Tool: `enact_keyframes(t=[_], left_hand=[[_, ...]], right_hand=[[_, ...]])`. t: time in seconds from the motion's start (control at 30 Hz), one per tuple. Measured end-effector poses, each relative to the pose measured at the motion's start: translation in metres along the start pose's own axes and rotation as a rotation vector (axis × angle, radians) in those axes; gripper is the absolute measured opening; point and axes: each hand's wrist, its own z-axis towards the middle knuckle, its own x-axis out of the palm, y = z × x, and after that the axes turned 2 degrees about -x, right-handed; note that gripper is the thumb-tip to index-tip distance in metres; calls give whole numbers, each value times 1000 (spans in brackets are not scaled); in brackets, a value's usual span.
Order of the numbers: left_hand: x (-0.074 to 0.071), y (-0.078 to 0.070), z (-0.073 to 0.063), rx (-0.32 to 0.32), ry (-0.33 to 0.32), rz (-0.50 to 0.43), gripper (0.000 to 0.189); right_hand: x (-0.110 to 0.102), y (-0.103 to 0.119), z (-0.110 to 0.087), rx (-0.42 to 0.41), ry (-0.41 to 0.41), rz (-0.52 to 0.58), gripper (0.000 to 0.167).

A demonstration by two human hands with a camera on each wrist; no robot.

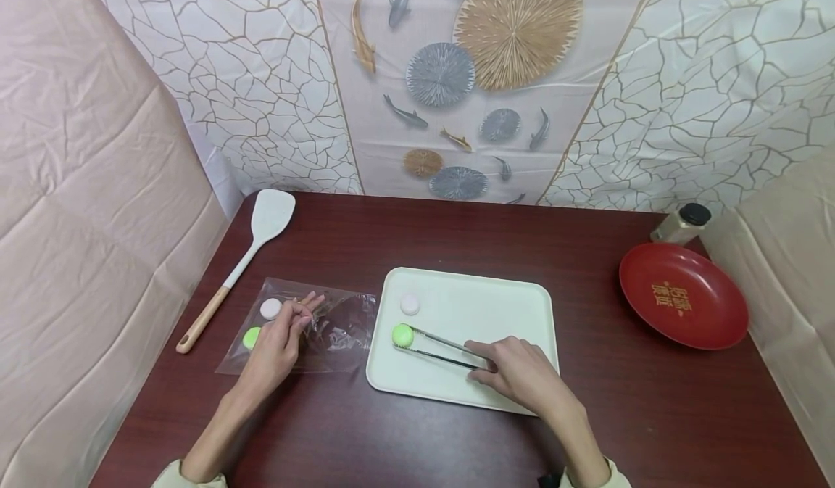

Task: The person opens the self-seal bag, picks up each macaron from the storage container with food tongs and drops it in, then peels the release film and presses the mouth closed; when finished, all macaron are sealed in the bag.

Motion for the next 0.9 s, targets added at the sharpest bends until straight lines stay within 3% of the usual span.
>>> enact_keyframes(t=[0.33, 0.6, 0.9], left_hand=[[-2, -2, 0, 16, -4, -6, 5], [-4, -7, 0, 8, -13, 7, 4], [-4, -5, 0, -7, -9, -4, 5]], right_hand=[[-1, 10, 7, -33, -32, 98, 40], [1, 36, 31, -103, -34, 21, 36], [15, 68, 60, -110, -4, -26, 34]])
